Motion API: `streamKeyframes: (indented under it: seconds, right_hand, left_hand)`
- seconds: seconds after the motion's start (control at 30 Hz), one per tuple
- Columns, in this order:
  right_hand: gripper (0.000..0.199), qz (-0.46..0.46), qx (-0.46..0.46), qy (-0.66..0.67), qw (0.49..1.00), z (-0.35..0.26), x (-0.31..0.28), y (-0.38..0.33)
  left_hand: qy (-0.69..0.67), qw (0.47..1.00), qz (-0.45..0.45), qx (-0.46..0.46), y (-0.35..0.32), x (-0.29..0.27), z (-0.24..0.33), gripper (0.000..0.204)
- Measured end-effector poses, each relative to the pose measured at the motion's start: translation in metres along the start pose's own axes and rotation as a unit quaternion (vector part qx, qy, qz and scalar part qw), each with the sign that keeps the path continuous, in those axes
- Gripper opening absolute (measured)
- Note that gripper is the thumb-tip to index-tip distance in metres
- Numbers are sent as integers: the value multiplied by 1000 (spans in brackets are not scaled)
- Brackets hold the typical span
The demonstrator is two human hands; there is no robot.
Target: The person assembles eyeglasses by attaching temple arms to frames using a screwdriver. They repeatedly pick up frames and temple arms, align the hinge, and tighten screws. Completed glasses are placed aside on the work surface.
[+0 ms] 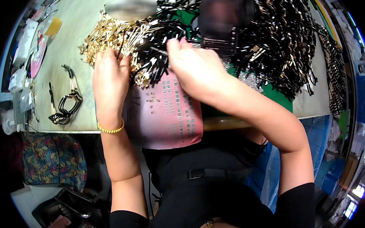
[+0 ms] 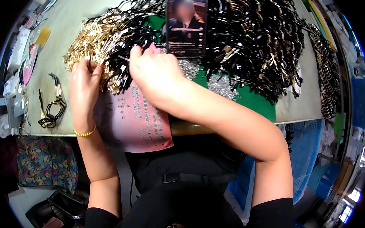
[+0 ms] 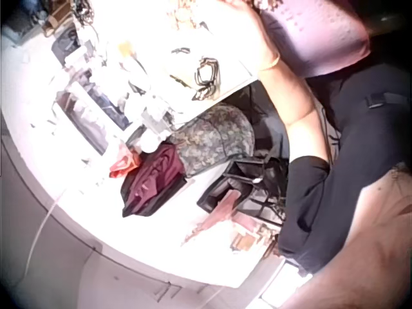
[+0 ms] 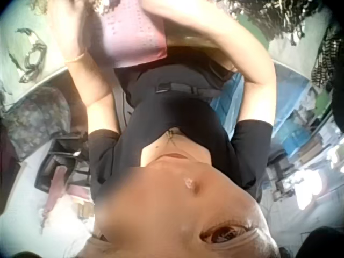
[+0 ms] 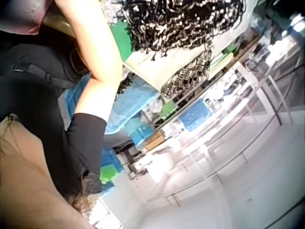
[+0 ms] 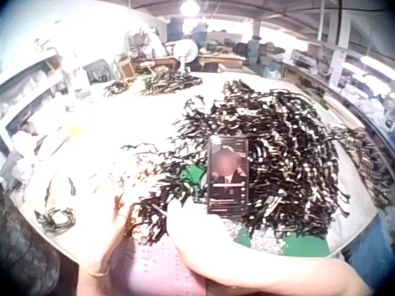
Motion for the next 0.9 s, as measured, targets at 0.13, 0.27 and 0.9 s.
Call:
streamKeyframes:
  seconds: [0.13, 0.27, 0.9]
  right_hand:
    - [17, 47, -17, 85, 995, 9, -13, -12]
    - [13, 41, 19, 223, 974, 20, -46, -25]
    - [17, 50, 512, 599, 613, 53, -85, -177]
  left_hand:
    - [29, 999, -7, -35, -15, -23, -4, 16]
    - [-5, 998, 50, -44, -33, -40, -22, 23]
    - [-492, 810, -312, -60, -159, 2, 154, 14]
Point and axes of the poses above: each hand's wrist, its own y-axis towards the middle knuckle, its own x-axis out of the palm, z = x × y, the point moved 4 cm from there along y, towards the middle knuckle, and after that the axes turned 10 degrees about z, right-handed, at the moved point
